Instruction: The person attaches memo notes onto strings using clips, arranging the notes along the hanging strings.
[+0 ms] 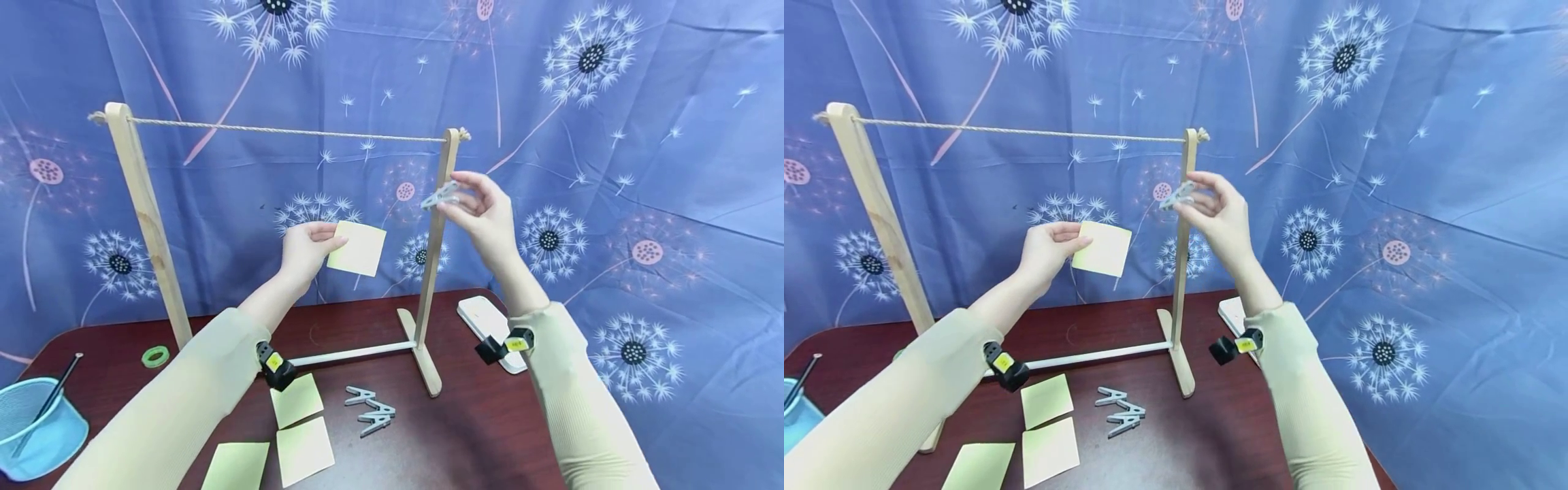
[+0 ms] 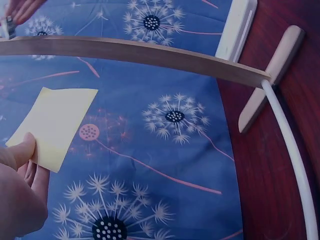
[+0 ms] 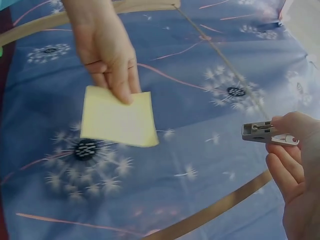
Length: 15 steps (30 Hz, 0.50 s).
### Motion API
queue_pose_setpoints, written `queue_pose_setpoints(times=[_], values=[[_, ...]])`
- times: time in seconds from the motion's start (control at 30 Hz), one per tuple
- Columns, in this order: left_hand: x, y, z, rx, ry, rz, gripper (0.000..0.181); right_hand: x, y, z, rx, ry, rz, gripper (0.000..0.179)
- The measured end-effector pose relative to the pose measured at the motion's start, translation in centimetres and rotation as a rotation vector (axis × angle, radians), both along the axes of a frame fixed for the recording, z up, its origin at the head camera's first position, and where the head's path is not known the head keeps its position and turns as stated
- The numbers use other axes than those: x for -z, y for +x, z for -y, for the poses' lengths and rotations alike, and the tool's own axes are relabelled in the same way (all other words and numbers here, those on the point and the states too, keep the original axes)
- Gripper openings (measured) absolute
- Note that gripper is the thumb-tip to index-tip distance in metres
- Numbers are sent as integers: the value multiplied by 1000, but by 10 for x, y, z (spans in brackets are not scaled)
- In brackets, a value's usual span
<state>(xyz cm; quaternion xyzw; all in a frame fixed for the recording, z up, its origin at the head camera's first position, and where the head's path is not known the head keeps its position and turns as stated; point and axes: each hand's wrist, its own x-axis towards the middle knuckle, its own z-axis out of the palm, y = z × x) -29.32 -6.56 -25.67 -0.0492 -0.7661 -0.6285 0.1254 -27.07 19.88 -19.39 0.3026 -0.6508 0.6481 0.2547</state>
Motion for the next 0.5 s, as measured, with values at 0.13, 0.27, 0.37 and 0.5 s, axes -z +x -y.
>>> queue_pose_setpoints(times=[0.13, 0.27, 0.37, 0.5], values=[[-9, -6, -8, -25, 48, -18, 36, -27, -5, 5, 12, -8, -33, 39], [-20, -11, -19, -42, 122, -60, 34, -55, -13, 8, 36, 5, -100, 39], [-30, -12, -30, -31, 173, -108, 32, -73, -17, 8, 43, 1, -116, 37], [-44, -11, -43, 2, 230, -188, 31, -91, -23, 10, 28, 1, -73, 33]])
